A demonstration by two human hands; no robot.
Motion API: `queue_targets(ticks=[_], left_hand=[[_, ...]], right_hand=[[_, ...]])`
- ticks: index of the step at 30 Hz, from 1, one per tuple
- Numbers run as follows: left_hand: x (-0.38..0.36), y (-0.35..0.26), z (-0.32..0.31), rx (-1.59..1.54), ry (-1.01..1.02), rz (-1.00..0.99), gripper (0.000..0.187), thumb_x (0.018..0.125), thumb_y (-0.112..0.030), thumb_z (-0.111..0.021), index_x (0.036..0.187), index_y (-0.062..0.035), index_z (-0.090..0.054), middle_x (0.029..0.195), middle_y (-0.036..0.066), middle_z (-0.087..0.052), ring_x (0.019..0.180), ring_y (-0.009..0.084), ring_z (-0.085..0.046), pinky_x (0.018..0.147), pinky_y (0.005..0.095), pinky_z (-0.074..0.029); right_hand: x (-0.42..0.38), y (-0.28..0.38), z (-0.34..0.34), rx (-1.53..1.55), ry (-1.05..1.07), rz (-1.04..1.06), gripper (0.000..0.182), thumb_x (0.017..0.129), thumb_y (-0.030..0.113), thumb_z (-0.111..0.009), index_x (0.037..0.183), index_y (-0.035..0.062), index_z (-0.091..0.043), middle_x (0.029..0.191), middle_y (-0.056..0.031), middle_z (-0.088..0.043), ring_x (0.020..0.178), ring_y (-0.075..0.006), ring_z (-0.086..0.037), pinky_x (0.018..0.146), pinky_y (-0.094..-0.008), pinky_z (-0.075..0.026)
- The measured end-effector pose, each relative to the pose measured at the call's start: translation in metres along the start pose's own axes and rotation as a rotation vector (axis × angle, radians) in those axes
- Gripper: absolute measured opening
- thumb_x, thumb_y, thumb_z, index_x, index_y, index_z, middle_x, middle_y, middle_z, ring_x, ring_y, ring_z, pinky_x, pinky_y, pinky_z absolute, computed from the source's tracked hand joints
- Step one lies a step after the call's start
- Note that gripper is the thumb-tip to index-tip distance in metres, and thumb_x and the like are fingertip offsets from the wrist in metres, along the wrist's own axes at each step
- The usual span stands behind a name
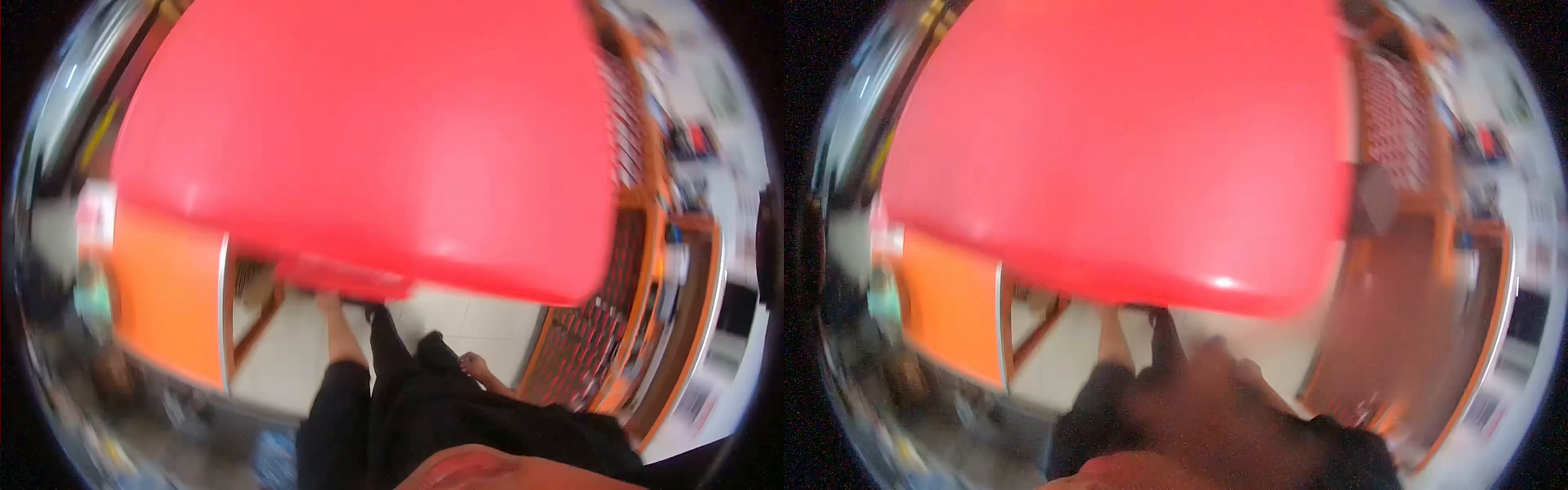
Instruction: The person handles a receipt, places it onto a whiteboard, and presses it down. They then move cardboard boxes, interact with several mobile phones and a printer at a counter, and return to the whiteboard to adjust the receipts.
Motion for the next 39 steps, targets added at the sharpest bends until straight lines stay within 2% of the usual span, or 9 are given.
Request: queue_targets(ticks=[3,6,13,15,17,25,28,32,39], left_hand=[[0.03,-0.002,-0.027,-0.149,0.166,0.194,0.032,0.082,-0.027,-0.073,0.098,-0.0008,-0.063,0.088,0.024,-0.067,0.079,0.039,-0.066,0.072,0.048,-0.055],[0.027,-0.028,-0.04,-0.063,0.301,0.215,0.034,0.083,-0.028,-0.072,0.099,-0.0005,-0.062,0.088,0.024,-0.067,0.08,0.0393,-0.065,0.073,0.048,-0.054],[-0.088,-0.113,-0.054,0.349,0.736,-0.206,0.036,0.085,-0.031,-0.07,0.102,0.0001,-0.062,0.088,0.024,-0.066,0.082,0.04,-0.065,0.075,0.0481,-0.053],[-0.129,-0.143,-0.055,0.453,0.883,-0.401,0.037,0.085,-0.031,-0.069,0.103,0.0002,-0.061,0.088,0.025,-0.066,0.082,0.0403,-0.065,0.076,0.0481,-0.053],[-0.165,-0.173,-0.054,0.542,1.018,-0.617,0.038,0.086,-0.032,-0.069,0.104,0.0004,-0.061,0.088,0.025,-0.066,0.083,0.0405,-0.065,0.077,0.0481,-0.053],[-0.312,-0.3,-0.108,0.66,1.328,-1.347,0.041,0.087,-0.035,-0.066,0.107,0.001,-0.06,0.087,0.025,-0.066,0.084,0.0412,-0.065,0.079,0.0482,-0.052],[-0.395,-0.337,-0.161,0.111,1.839,-0.387,0.028,0.096,-0.011,-0.052,0.117,0.0063,-0.054,0.094,0.017,-0.065,0.096,0.0342,-0.067,0.076,0.0445,-0.056],[-0.478,-0.463,-0.159,-0.092,1.708,-0.117,0.032,0.091,0.006,-0.049,0.122,0.0119,-0.044,0.095,0.022,-0.061,0.09,0.0369,-0.067,0.081,0.0447,-0.061],[-0.49,-0.524,-0.202,0.168,1.263,-0.562,0.044,0.071,0.003,-0.074,0.112,0.0063,-0.057,0.08,0.022,-0.067,0.07,0.0314,-0.071,0.055,0.0363,-0.057]], right_hand=[[-0.027,0.085,-0.027,0.018,-0.074,-0.152,0.024,0.097,0.024,-0.051,0.106,0.009,-0.067,0.086,-0.0062,-0.067,0.077,-0.0166,-0.065,0.065,-0.0305,-0.053],[0.029,0.057,-0.069,-0.13,0.022,0.299,0.028,0.094,0.026,-0.051,0.111,0.0094,-0.066,0.098,-0.0095,-0.07,0.096,-0.0237,-0.066,0.087,-0.0363,-0.05],[-0.049,0.128,-0.039,-0.197,-0.022,0.132,0.03,0.091,0.026,-0.051,0.113,0.0134,-0.069,0.103,-0.0119,-0.071,0.1,-0.0271,-0.066,0.089,-0.0379,-0.051],[-0.041,0.095,-0.029,-0.232,-0.186,0.458,0.03,0.088,0.025,-0.054,0.11,0.0139,-0.07,0.102,-0.0111,-0.071,0.099,-0.0269,-0.067,0.089,-0.0378,-0.051],[-0.055,0.058,0.003,-0.029,-0.238,0.127,0.029,0.085,0.025,-0.056,0.106,0.0132,-0.071,0.101,-0.01,-0.072,0.1,-0.0272,-0.066,0.089,-0.0386,-0.051],[-0.208,-0.127,0.051,0.858,-0.824,-0.03,0.022,0.091,0.013,-0.049,0.101,0.0064,-0.068,0.078,-0.0101,-0.07,0.07,-0.0179,-0.068,0.056,-0.0311,-0.055],[-0.254,-0.213,-0.007,0.842,-0.824,-0.287,0.022,0.092,0.016,-0.05,0.099,0.0063,-0.069,0.08,-0.0104,-0.07,0.068,-0.0186,-0.068,0.055,-0.0323,-0.055],[-0.302,-0.312,-0.108,1.025,-0.575,-0.774,0.02,0.09,0.017,-0.055,0.096,0.0054,-0.07,0.084,-0.0114,-0.071,0.074,-0.0236,-0.068,0.063,-0.0371,-0.055],[-0.258,-0.428,-0.157,1.062,-0.327,-1.032,0.02,0.087,0.02,-0.064,0.092,0.0039,-0.073,0.095,-0.0124,-0.072,0.089,-0.0321,-0.068,0.075,-0.0427,-0.055]])
Point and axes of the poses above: each hand's wrist, its own x-axis towards the middle knuckle, its own z-axis out of the back of the hand, y = z × x, the point moved 10 cm from there along x, towards the middle knuckle
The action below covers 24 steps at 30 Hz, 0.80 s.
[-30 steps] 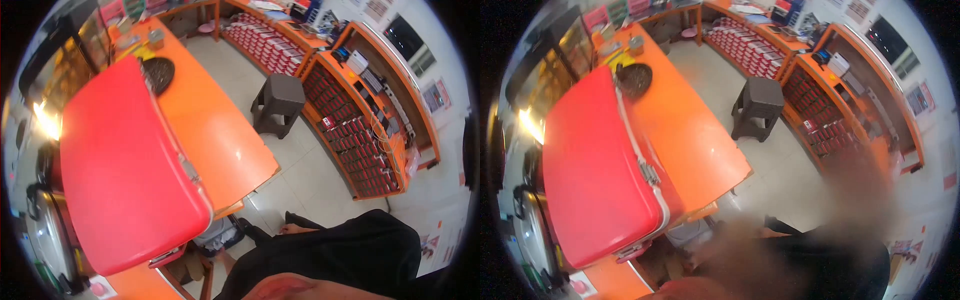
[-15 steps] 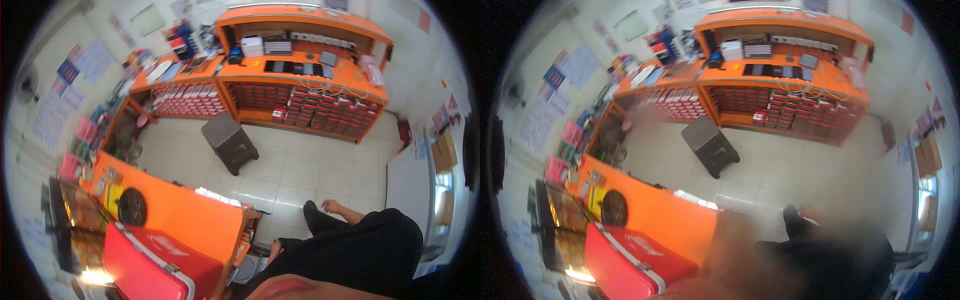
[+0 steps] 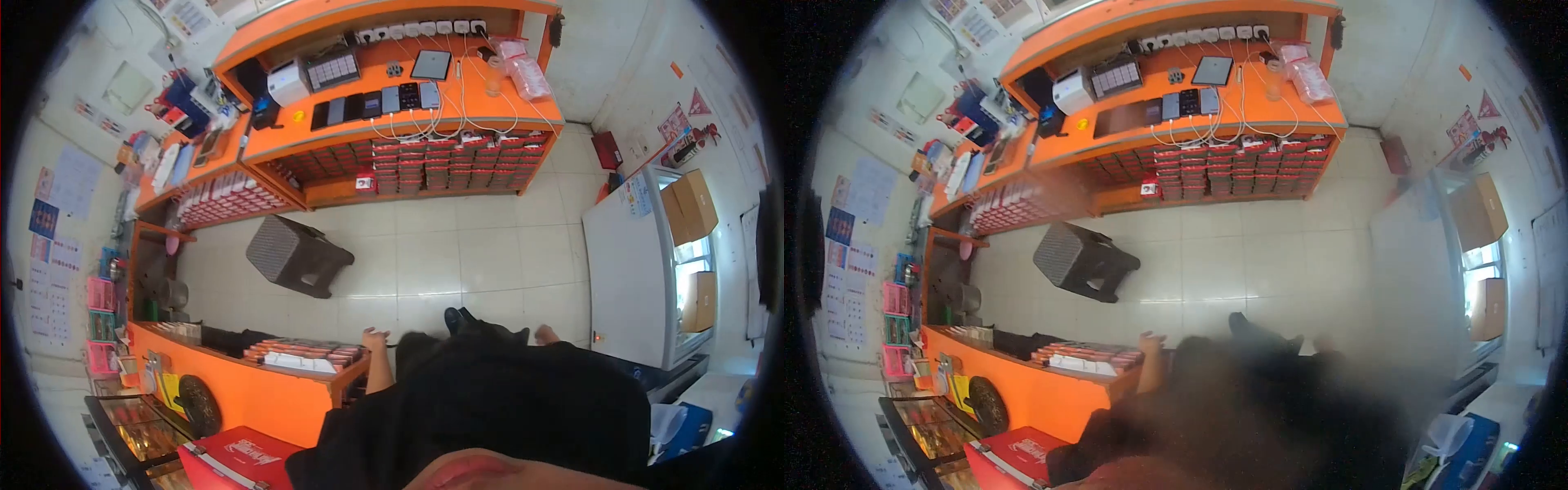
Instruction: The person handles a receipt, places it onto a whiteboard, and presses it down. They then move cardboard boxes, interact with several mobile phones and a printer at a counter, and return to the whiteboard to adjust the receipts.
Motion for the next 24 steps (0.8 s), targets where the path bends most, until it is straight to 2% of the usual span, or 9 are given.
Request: queue_targets(ticks=[1,3,6,9,16,20,21,22,24], left_hand=[[0.017,0.019,0.011,0.206,-0.077,-0.086,0.044,0.067,-0.004,-0.08,0.105,0.0043,-0.061,0.078,0.02,-0.069,0.071,0.0318,-0.071,0.058,0.0379,-0.057],[0.009,0.007,0.018,0.71,-0.063,-0.246,0.047,0.057,-0.034,-0.09,0.087,-0.0026,-0.072,0.082,0.014,-0.073,0.076,0.0357,-0.071,0.069,0.0427,-0.057],[0.023,0.059,0.024,0.94,0.153,-0.135,0.044,0.067,-0.043,-0.081,0.087,-0.0041,-0.073,0.088,0.014,-0.073,0.086,0.0355,-0.07,0.078,0.0444,-0.054],[0.028,0.062,0.039,1.045,0.301,-0.034,0.042,0.069,-0.04,-0.079,0.089,-0.0032,-0.073,0.09,0.015,-0.072,0.088,0.0354,-0.069,0.08,0.0449,-0.053],[0.156,-0.056,0.067,1.219,0.263,-0.074,0.037,0.074,-0.034,-0.073,0.093,-0.0013,-0.072,0.092,0.016,-0.071,0.093,0.0351,-0.067,0.086,0.0461,-0.05],[0.3,-0.203,0.043,1.477,-0.085,-0.494,0.035,0.077,-0.03,-0.07,0.095,-0.0001,-0.071,0.094,0.017,-0.07,0.095,0.0349,-0.066,0.09,0.0467,-0.048],[0.3,-0.286,0.042,1.117,-0.554,-0.668,0.041,0.076,-0.029,-0.069,0.102,0.0029,-0.068,0.097,0.02,-0.069,0.093,0.0382,-0.066,0.087,0.0484,-0.05],[0.384,-0.273,0.053,0.428,-0.28,-0.369,0.044,0.076,-0.027,-0.068,0.108,0.0036,-0.066,0.096,0.023,-0.068,0.092,0.0405,-0.066,0.083,0.0504,-0.05],[0.383,-0.415,0.0,0.9,-0.454,-0.507,0.045,0.072,-0.025,-0.073,0.107,0.0029,-0.065,0.093,0.024,-0.068,0.091,0.0415,-0.066,0.08,0.0513,-0.05]], right_hand=[[0.062,0.025,-0.029,-0.044,0.21,0.139,0.018,0.081,0.02,-0.066,0.087,0.0042,-0.073,0.093,-0.0133,-0.072,0.085,-0.0353,-0.068,0.074,-0.0436,-0.054],[0.052,0.141,-0.021,-0.839,-0.258,0.925,0.017,0.07,0.022,-0.067,0.078,0.0091,-0.074,0.086,-0.0142,-0.071,0.081,-0.0322,-0.068,0.071,-0.0441,-0.055],[0.065,0.256,-0.002,-0.738,-0.3,0.986,0.014,0.067,0.019,-0.065,0.07,0.0071,-0.071,0.073,-0.0144,-0.068,0.07,-0.0312,-0.068,0.065,-0.0437,-0.055],[-0.101,0.369,0.098,-0.116,-0.471,1.263,0.018,0.075,0.018,-0.064,0.088,0.0069,-0.07,0.077,-0.0105,-0.069,0.069,-0.0248,-0.068,0.061,-0.0409,-0.056],[-0.132,0.54,0.215,0.511,-0.147,0.908,0.023,0.081,0.011,-0.056,0.099,0.0066,-0.069,0.079,-0.0092,-0.069,0.067,-0.0195,-0.064,0.058,-0.0325,-0.052],[-0.174,0.613,0.36,0.684,-0.685,0.993,0.016,0.086,0.006,-0.057,0.098,0.0035,-0.067,0.09,-0.0179,-0.066,0.084,-0.033,-0.065,0.076,-0.0391,-0.052],[-0.182,0.629,0.394,0.672,-0.844,0.989,0.013,0.087,0.007,-0.059,0.096,0.0024,-0.067,0.093,-0.0182,-0.066,0.085,-0.0345,-0.064,0.078,-0.0402,-0.051],[-0.189,0.643,0.422,0.681,-0.93,1.031,0.018,0.086,0.006,-0.059,0.102,0.0015,-0.065,0.095,-0.0191,-0.064,0.088,-0.0361,-0.062,0.08,-0.0413,-0.051],[-0.194,0.67,0.47,0.736,-0.971,1.001,0.021,0.086,0.008,-0.059,0.106,0.0012,-0.063,0.105,-0.024,-0.059,0.1,-0.0426,-0.056,0.086,-0.0475,-0.046]])
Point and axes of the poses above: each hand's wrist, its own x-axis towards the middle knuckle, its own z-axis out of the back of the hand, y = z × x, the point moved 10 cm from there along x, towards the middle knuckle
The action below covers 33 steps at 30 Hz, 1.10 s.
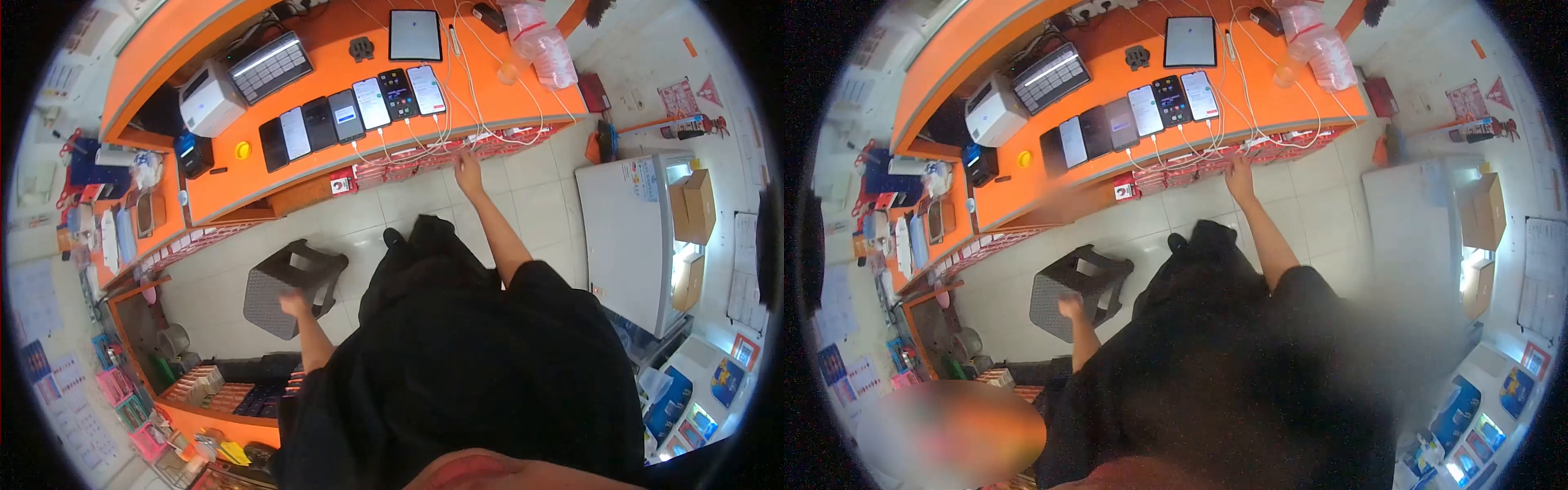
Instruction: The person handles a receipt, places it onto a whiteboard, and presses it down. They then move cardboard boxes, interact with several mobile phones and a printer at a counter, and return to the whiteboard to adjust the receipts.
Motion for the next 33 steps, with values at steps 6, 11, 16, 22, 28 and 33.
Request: queue_targets(ticks=[6,11,16,22,28,33], left_hand=[[0.103,-0.233,0.037,-1.008,-0.008,0.098,0.023,0.095,-0.013,-0.054,0.108,0.005,-0.059,0.08,0.017,-0.068,0.067,0.0254,-0.071,0.058,0.0352,-0.055],[0.05,-0.303,-0.002,-0.657,0.046,0.228,0.036,0.101,-0.028,-0.041,0.102,0.0008,-0.062,0.075,0.018,-0.069,0.066,0.0293,-0.072,0.057,0.0399,-0.054],[0.027,-0.224,-0.075,0.145,0.267,0.339,0.035,0.099,-0.029,-0.044,0.104,-0.0033,-0.067,0.083,0.02,-0.072,0.075,0.0297,-0.073,0.069,0.0437,-0.058],[0.048,-0.186,-0.033,0.324,0.458,0.208,0.044,0.093,-0.042,-0.06,0.102,-0.0006,-0.07,0.098,0.016,-0.071,0.09,0.0334,-0.07,0.074,0.042,-0.057],[0.059,-0.17,-0.035,0.368,0.306,0.342,0.036,0.097,-0.034,-0.053,0.106,-0.0014,-0.066,0.097,0.017,-0.07,0.088,0.0335,-0.07,0.072,0.0408,-0.058],[0.081,-0.187,0.026,-0.425,-0.283,0.637,0.033,0.101,-0.029,-0.047,0.107,0.0003,-0.061,0.103,0.021,-0.067,0.09,0.0363,-0.068,0.074,0.0426,-0.057]], right_hand=[[0.088,0.061,-0.007,-0.268,0.038,0.191,0.048,0.086,0.014,-0.062,0.133,0.0084,-0.051,0.121,-0.0207,-0.052,0.115,-0.039,-0.048,0.098,-0.0484,-0.041],[0.107,0.057,-0.019,-0.351,0.063,0.17,0.055,0.091,0.021,-0.058,0.144,0.0146,-0.043,0.128,-0.0184,-0.049,0.114,-0.0372,-0.047,0.099,-0.0483,-0.039],[0.115,0.058,-0.015,-0.259,0.003,0.169,0.051,0.093,0.023,-0.055,0.142,0.0115,-0.045,0.128,-0.0197,-0.049,0.115,-0.0383,-0.045,0.1,-0.0483,-0.038],[0.116,0.058,-0.015,-0.291,0.065,0.175,0.049,0.094,0.02,-0.054,0.14,0.0081,-0.046,0.129,-0.0202,-0.049,0.117,-0.0386,-0.044,0.101,-0.0486,-0.036],[0.122,0.054,-0.006,-0.119,0.04,0.096,0.048,0.093,0.015,-0.053,0.14,0.0083,-0.047,0.13,-0.0192,-0.049,0.119,-0.0378,-0.043,0.104,-0.0465,-0.033],[0.123,0.051,-0.011,-0.14,0.043,0.074,0.045,0.098,0.019,-0.05,0.14,0.0067,-0.046,0.128,-0.0179,-0.052,0.12,-0.0358,-0.044,0.104,-0.0448,-0.032]])
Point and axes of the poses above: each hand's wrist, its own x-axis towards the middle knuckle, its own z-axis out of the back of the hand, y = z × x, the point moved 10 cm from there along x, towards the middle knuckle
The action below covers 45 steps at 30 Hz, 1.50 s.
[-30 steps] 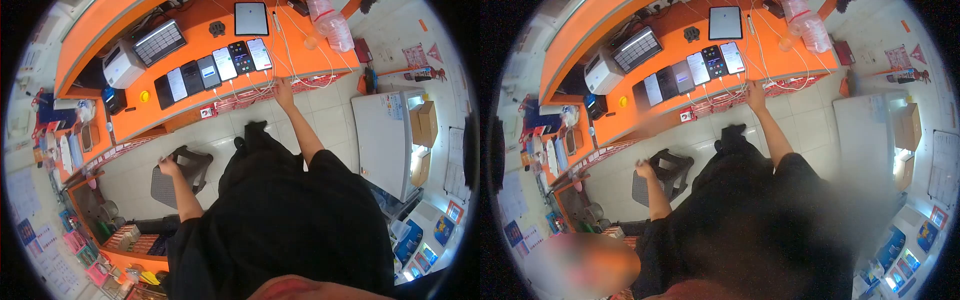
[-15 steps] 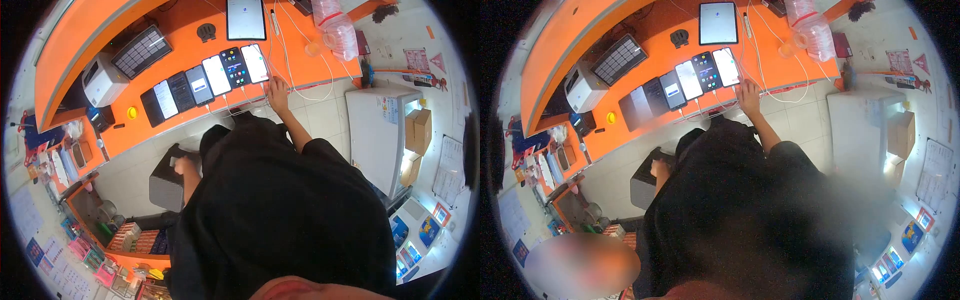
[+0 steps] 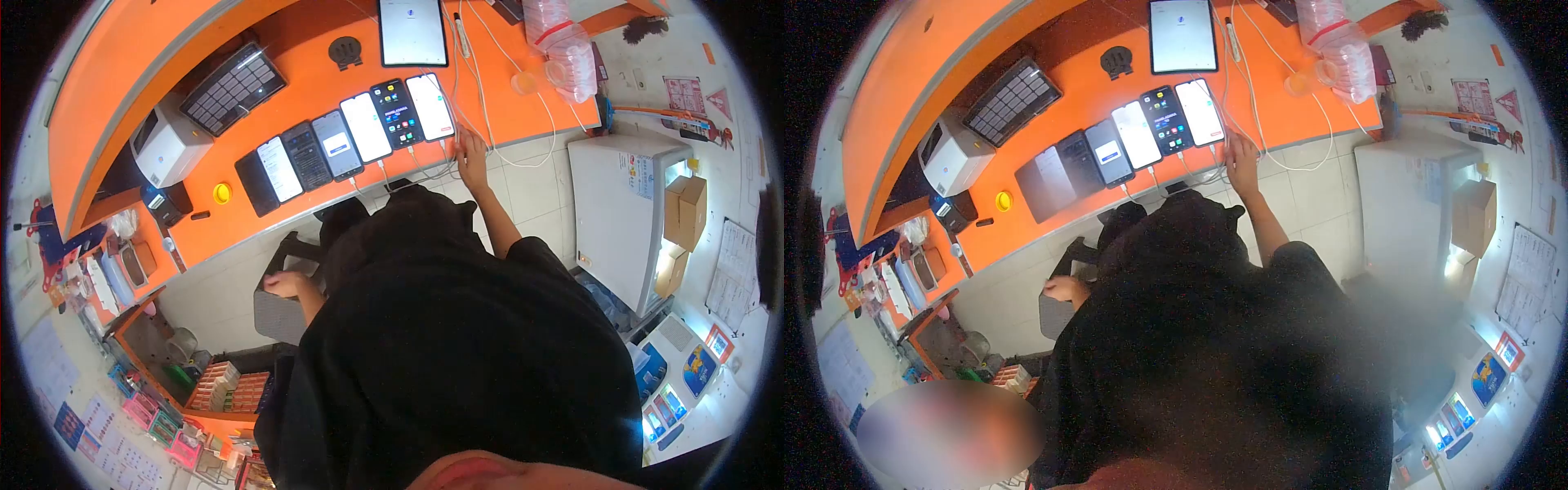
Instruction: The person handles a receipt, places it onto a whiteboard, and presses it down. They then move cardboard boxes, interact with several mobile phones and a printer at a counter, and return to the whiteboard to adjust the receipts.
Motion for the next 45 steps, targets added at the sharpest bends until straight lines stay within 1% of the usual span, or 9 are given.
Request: queue_targets(ticks=[6,8,9,11,13,17,29,40,45], left_hand=[[0.121,-0.178,-0.019,-0.37,-0.124,-0.794,0.043,0.1,-0.034,-0.051,0.115,0.006,-0.057,0.107,0.022,-0.065,0.088,0.0321,-0.064,0.083,0.0421,-0.052],[0.158,-0.251,-0.059,-0.383,0.335,-1.022,0.054,0.1,-0.045,-0.048,0.115,0.0059,-0.058,0.11,0.022,-0.062,0.102,0.0345,-0.059,0.088,0.0442,-0.048],[0.171,-0.27,-0.061,-0.205,0.098,-1.257,0.067,0.098,-0.058,-0.039,0.116,0.0041,-0.058,0.11,0.021,-0.061,0.109,0.0359,-0.056,0.092,0.0455,-0.044],[0.242,-0.293,-0.128,-0.114,0.329,-1.363,0.044,0.09,-0.035,-0.064,0.118,-0.002,-0.058,0.115,0.02,-0.06,0.111,0.0385,-0.055,0.097,0.0491,-0.042],[0.277,-0.324,-0.159,0.138,0.384,-1.385,0.07,0.065,-0.001,-0.08,0.128,-0.0022,-0.048,0.133,0.021,-0.051,0.127,0.0402,-0.046,0.106,0.0474,-0.039],[0.321,-0.352,-0.186,-0.023,0.563,-1.473,0.089,0.061,-0.001,-0.083,0.139,-0.0031,-0.04,0.144,0.022,-0.041,0.132,0.0403,-0.04,0.11,0.0428,-0.037],[0.326,-0.371,-0.178,-0.215,0.85,-1.409,0.056,0.06,0.006,-0.079,0.11,-0.0022,-0.055,0.138,0.017,-0.047,0.123,0.0413,-0.049,0.099,0.0443,-0.045],[0.341,-0.336,-0.136,-0.538,0.833,-0.97,0.056,0.067,0.016,-0.065,0.119,-0.002,-0.053,0.13,0.016,-0.05,0.125,0.0387,-0.044,0.105,0.0435,-0.036],[0.289,-0.305,-0.133,0.019,0.735,-1.505,0.065,0.081,-0.007,-0.06,0.142,-0.0128,-0.037,0.144,0.01,-0.041,0.138,0.0287,-0.036,0.112,0.0523,-0.028]], right_hand=[[0.001,-0.003,0.001,0.024,-0.124,-0.118,0.045,0.095,0.017,-0.051,0.138,0.0027,-0.048,0.127,-0.0203,-0.053,0.12,-0.0364,-0.046,0.104,-0.0457,-0.035],[-0.001,-0.002,0.006,-0.013,-0.278,-0.141,0.047,0.096,0.025,-0.054,0.136,0.002,-0.048,0.126,-0.0193,-0.054,0.114,-0.0339,-0.05,0.099,-0.0436,-0.04],[-0.006,-0.003,0.004,-0.099,-0.363,-0.133,0.048,0.097,0.03,-0.054,0.136,0.0026,-0.048,0.126,-0.0186,-0.054,0.108,-0.033,-0.054,0.096,-0.0422,-0.043],[-0.011,0.017,0.002,-0.028,-0.428,-0.213,0.042,0.094,0.019,-0.059,0.132,0.0041,-0.053,0.12,-0.0163,-0.056,0.103,-0.0269,-0.055,0.089,-0.039,-0.047],[-0.012,0.063,-0.013,-0.036,-0.418,-0.242,0.039,0.091,0.006,-0.054,0.13,0.0066,-0.055,0.114,-0.0126,-0.057,0.096,-0.0233,-0.057,0.08,-0.0349,-0.049],[-0.018,0.177,-0.088,0.129,-0.381,-0.201,0.038,0.087,-0.004,-0.049,0.123,0.0065,-0.059,0.109,-0.0083,-0.058,0.088,-0.0185,-0.059,0.075,-0.0306,-0.049],[0.058,0.697,-0.403,0.258,0.265,0.71,0.042,0.073,-0.001,-0.065,0.114,0.0067,-0.061,0.119,-0.0134,-0.057,0.111,-0.0344,-0.053,0.095,-0.0435,-0.044],[0.126,0.724,-0.595,-0.163,0.741,0.731,0.042,0.061,0.018,-0.08,0.1,0.0087,-0.066,0.092,-0.0154,-0.069,0.094,-0.0329,-0.067,0.085,-0.0422,-0.05],[0.143,0.722,-0.616,-0.086,0.934,0.649,0.033,0.058,0.017,-0.08,0.088,0.0056,-0.072,0.086,-0.0165,-0.07,0.085,-0.0304,-0.069,0.081,-0.0388,-0.054]])
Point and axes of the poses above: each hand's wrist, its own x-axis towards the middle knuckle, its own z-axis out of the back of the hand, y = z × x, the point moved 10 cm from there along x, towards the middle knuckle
